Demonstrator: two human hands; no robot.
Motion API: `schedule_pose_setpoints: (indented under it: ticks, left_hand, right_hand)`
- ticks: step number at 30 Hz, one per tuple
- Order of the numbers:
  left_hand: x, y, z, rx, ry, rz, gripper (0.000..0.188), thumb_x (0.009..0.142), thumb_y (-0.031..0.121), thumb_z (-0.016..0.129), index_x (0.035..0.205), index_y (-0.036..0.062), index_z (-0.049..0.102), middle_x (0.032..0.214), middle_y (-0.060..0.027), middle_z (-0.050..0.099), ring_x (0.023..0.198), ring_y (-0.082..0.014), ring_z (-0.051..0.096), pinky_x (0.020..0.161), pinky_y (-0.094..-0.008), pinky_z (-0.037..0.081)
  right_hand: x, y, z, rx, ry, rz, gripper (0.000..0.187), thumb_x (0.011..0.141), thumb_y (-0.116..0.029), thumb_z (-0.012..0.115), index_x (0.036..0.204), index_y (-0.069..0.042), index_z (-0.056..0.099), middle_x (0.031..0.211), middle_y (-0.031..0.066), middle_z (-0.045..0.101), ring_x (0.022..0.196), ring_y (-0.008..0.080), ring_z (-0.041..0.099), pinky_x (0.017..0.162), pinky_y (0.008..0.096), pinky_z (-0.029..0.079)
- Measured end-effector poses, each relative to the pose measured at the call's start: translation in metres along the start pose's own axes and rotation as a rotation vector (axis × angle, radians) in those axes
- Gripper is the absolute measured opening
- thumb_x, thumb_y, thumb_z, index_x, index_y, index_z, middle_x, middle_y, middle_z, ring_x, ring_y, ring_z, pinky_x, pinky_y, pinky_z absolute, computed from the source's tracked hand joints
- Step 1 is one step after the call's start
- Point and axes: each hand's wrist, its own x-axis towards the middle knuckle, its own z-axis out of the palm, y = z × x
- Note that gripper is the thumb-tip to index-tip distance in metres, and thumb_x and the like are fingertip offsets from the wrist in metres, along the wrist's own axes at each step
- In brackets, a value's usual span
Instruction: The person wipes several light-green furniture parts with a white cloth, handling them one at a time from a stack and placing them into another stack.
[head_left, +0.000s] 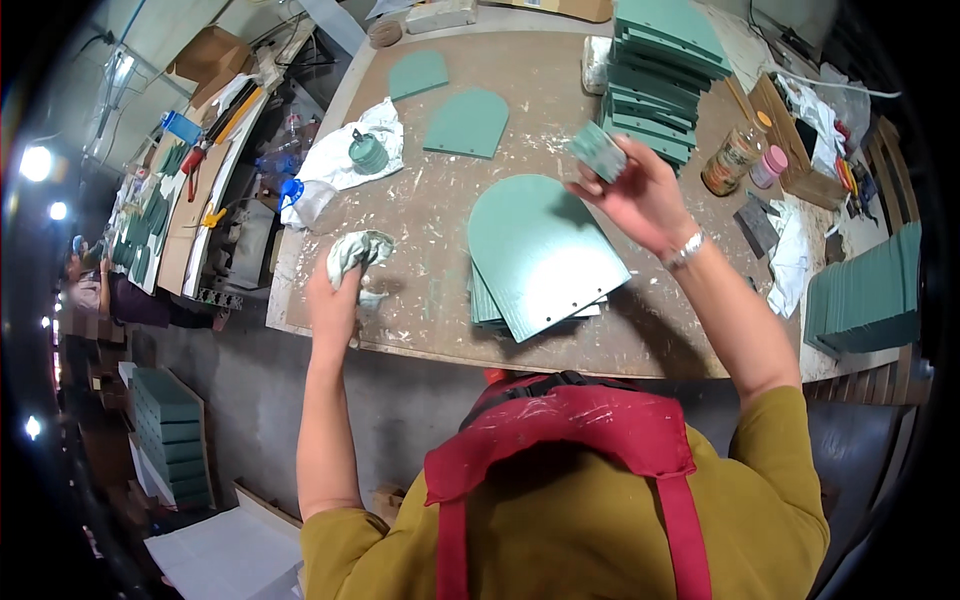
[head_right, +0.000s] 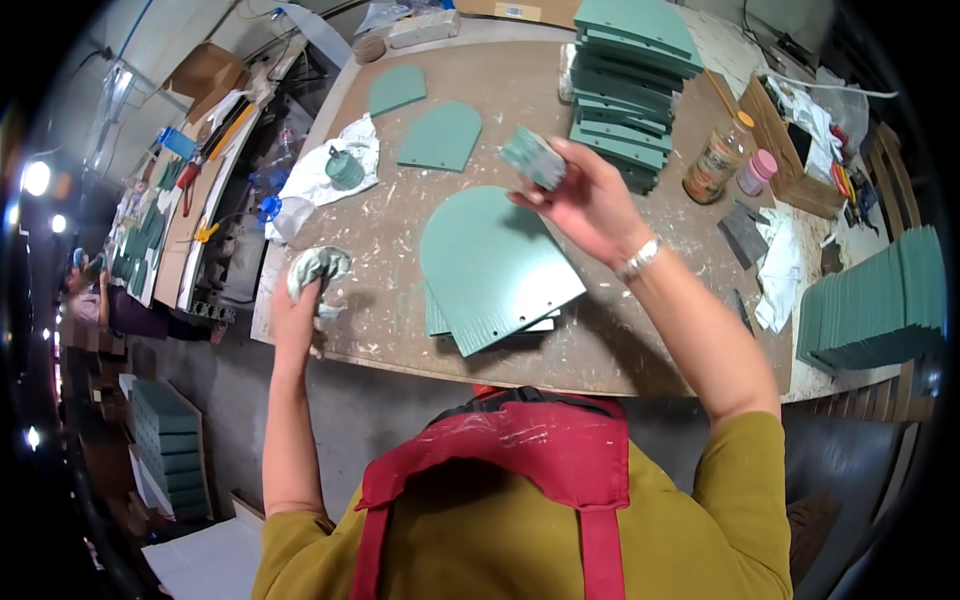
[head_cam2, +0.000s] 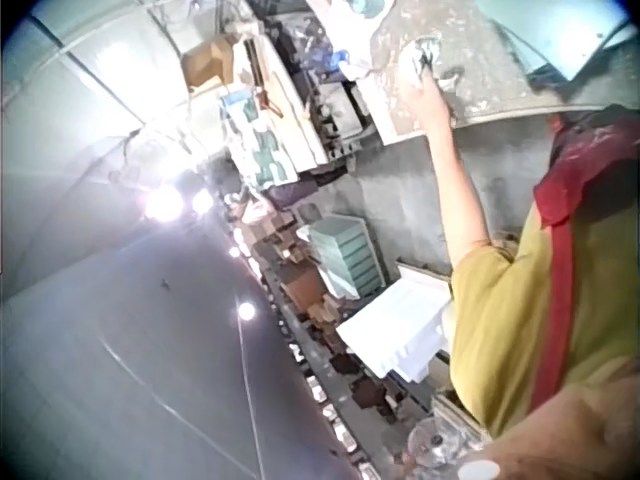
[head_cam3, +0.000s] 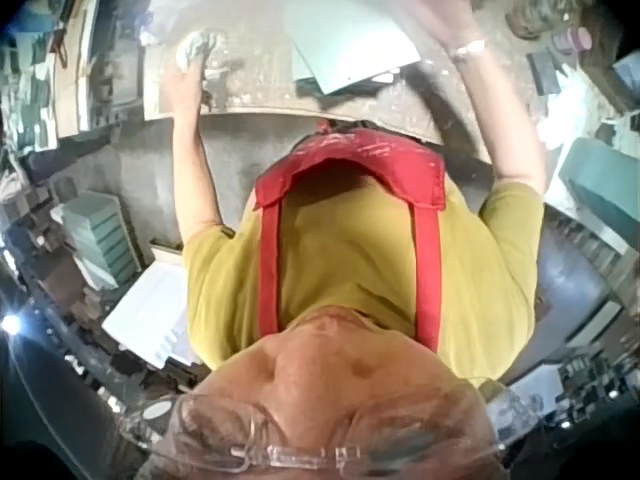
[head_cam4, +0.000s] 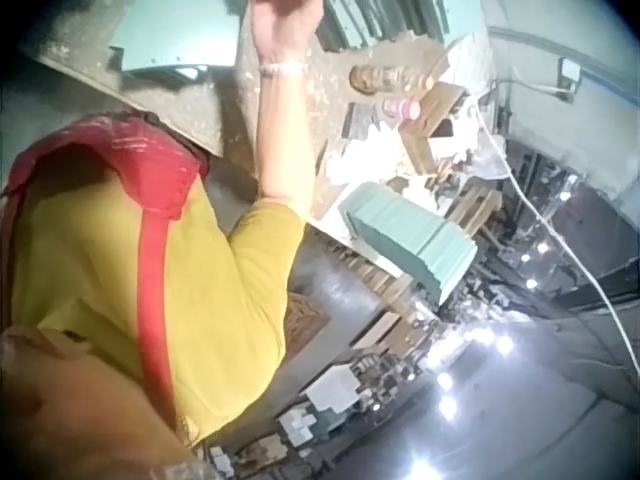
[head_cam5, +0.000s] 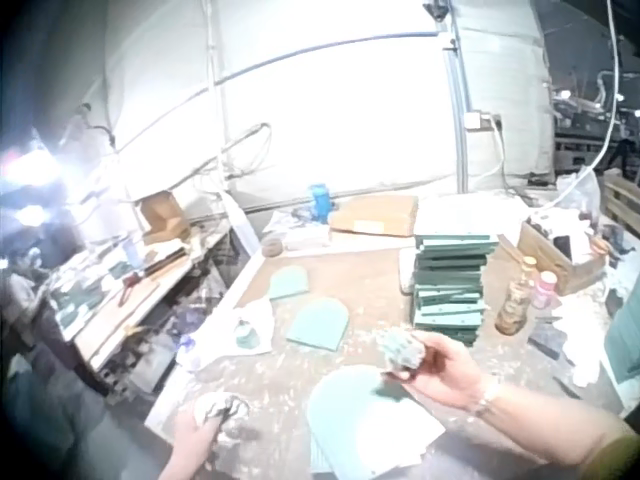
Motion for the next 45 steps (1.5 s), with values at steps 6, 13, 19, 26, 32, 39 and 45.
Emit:
schedule_pose_setpoints:
  ticks: [6, 13, 19, 26, 32, 39, 45]
  left_hand:
    - [0.009, -0.091, 0.057, 0.646, 0.023, 0.377, 0.050, 0.087, 0.036, 0.072, 0.121, -0.0004, 0.062, 0.122, -0.0188, 0.062, 0.111, -0.0355, 0.060, 0.097, -0.0447, 0.046]
    - [0.002, 0.036, 0.080, -0.323, -0.618, -0.223, 0.035, 0.093, 0.029, 0.067, 0.108, -0.0019, 0.061, 0.091, -0.0095, 0.067, 0.084, -0.0165, 0.061, 0.076, -0.0308, 0.048]
    - [0.036, 0.041, 0.070, -0.630, -0.513, -0.461, 0.036, 0.090, 0.028, 0.070, 0.109, 0.0008, 0.055, 0.089, -0.0043, 0.063, 0.085, -0.0114, 0.060, 0.075, -0.0260, 0.049]
    - [0.107, 0.134, 0.029, -0.194, -0.597, -0.024, 0.038, 0.091, 0.023, 0.059, 0.123, 0.0051, 0.049, 0.089, -0.0019, 0.061, 0.073, -0.0090, 0.058, 0.067, -0.0247, 0.049]
    - [0.054, 0.198, 0.098, -0.124, -0.769, 0.185, 0.052, 0.087, 0.019, 0.063, 0.134, 0.0046, 0.045, 0.088, -0.0060, 0.057, 0.077, -0.0155, 0.059, 0.071, -0.0327, 0.050]
    - [0.028, 0.140, 0.129, -0.233, -0.795, 0.143, 0.028, 0.097, 0.020, 0.058, 0.116, 0.0002, 0.061, 0.097, -0.0156, 0.065, 0.088, -0.0240, 0.065, 0.080, -0.0318, 0.051]
    - [0.006, 0.100, 0.100, 0.008, -0.431, 0.443, 0.013, 0.092, 0.009, 0.061, 0.101, 0.0018, 0.067, 0.093, -0.0129, 0.067, 0.084, -0.0251, 0.065, 0.076, -0.0323, 0.051]
  right_hand:
    - [-0.026, 0.029, -0.004, -0.083, 0.135, -0.087, 0.036, 0.099, -0.028, 0.054, 0.119, 0.002, 0.056, 0.109, 0.0134, 0.062, 0.090, 0.0237, 0.059, 0.102, 0.0436, 0.048]
    - [-0.037, 0.049, -0.002, -0.084, 0.261, -0.137, 0.036, 0.098, -0.028, 0.055, 0.121, 0.000, 0.056, 0.114, 0.0136, 0.061, 0.102, 0.0277, 0.061, 0.097, 0.0371, 0.050]
    - [-0.032, 0.046, 0.024, -0.246, 0.208, -0.099, 0.036, 0.098, -0.031, 0.054, 0.118, 0.000, 0.057, 0.110, 0.0120, 0.063, 0.101, 0.0222, 0.061, 0.086, 0.0300, 0.047]
    - [-0.012, 0.016, 0.017, 0.064, 0.147, -0.257, 0.031, 0.099, -0.027, 0.053, 0.117, -0.002, 0.059, 0.106, 0.0127, 0.063, 0.090, 0.0239, 0.057, 0.105, 0.0517, 0.044]
    - [0.007, -0.008, 0.001, 0.384, 0.104, -0.324, 0.034, 0.098, -0.032, 0.056, 0.113, -0.002, 0.058, 0.098, 0.0127, 0.058, 0.090, 0.0244, 0.054, 0.099, 0.0493, 0.044]
    - [-0.002, 0.023, -0.031, 0.427, 0.399, -0.262, 0.032, 0.094, -0.031, 0.062, 0.109, -0.003, 0.060, 0.093, 0.0130, 0.059, 0.087, 0.0249, 0.052, 0.085, 0.0374, 0.045]
    - [-0.008, 0.033, -0.046, 0.407, 0.449, -0.229, 0.030, 0.094, -0.031, 0.061, 0.109, -0.004, 0.059, 0.093, 0.0120, 0.059, 0.086, 0.0244, 0.051, 0.084, 0.0383, 0.044]
